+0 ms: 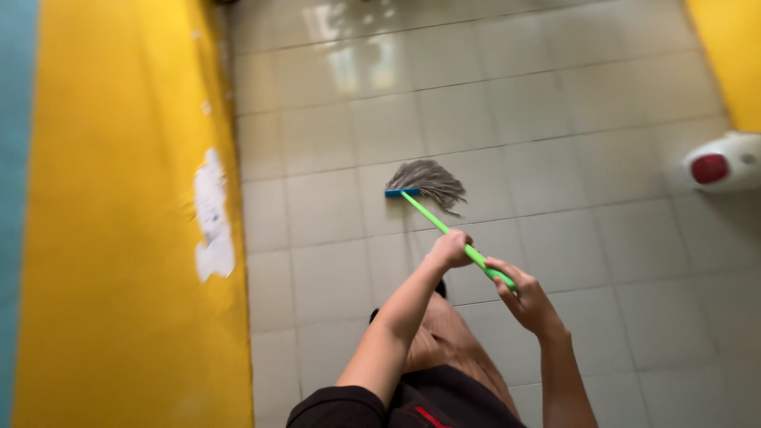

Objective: Mopping the tiled floor of a room with a wet mop.

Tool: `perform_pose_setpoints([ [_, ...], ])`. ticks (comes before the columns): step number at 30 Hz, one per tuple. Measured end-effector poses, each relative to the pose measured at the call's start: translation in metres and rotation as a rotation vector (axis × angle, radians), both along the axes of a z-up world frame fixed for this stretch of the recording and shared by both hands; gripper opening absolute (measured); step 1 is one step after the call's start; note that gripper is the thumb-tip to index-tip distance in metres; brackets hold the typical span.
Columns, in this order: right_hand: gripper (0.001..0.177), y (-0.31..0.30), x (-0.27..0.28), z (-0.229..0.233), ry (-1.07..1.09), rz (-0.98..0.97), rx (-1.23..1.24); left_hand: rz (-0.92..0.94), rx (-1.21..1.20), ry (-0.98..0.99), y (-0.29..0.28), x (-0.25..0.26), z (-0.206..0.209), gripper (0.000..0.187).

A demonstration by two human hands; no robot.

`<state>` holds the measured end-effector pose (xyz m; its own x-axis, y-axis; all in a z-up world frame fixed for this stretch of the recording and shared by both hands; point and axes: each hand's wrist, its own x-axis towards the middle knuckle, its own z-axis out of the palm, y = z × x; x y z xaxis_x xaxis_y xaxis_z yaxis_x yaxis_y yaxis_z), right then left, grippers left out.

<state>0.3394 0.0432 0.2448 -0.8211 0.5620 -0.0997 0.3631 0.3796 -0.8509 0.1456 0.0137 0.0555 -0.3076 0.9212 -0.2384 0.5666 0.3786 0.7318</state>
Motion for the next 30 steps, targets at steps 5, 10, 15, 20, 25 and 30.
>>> perform_pose_setpoints([
  [5,0.037,-0.051,-0.06,-0.018,0.125,0.315,0.016,0.228,0.177,0.192,-0.099,-0.048,-0.056,0.028],
  [10,0.036,-0.112,-0.104,-0.028,0.108,0.533,-0.024,0.535,0.122,0.154,-0.201,-0.074,-0.052,0.028],
  [15,0.032,-0.172,-0.141,-0.029,0.097,0.644,-0.262,0.853,0.101,0.226,-0.281,-0.086,-0.051,0.024],
  [20,0.032,-0.209,-0.152,-0.04,0.159,0.718,-0.374,1.018,0.223,0.346,-0.333,-0.079,-0.077,0.026],
  [25,0.03,-0.221,-0.142,-0.051,0.173,0.737,-0.476,1.072,0.226,0.317,-0.35,-0.066,-0.095,0.027],
  [30,0.027,-0.222,-0.112,-0.047,0.17,0.616,-0.38,0.991,0.31,0.292,-0.341,-0.048,-0.103,0.031],
])
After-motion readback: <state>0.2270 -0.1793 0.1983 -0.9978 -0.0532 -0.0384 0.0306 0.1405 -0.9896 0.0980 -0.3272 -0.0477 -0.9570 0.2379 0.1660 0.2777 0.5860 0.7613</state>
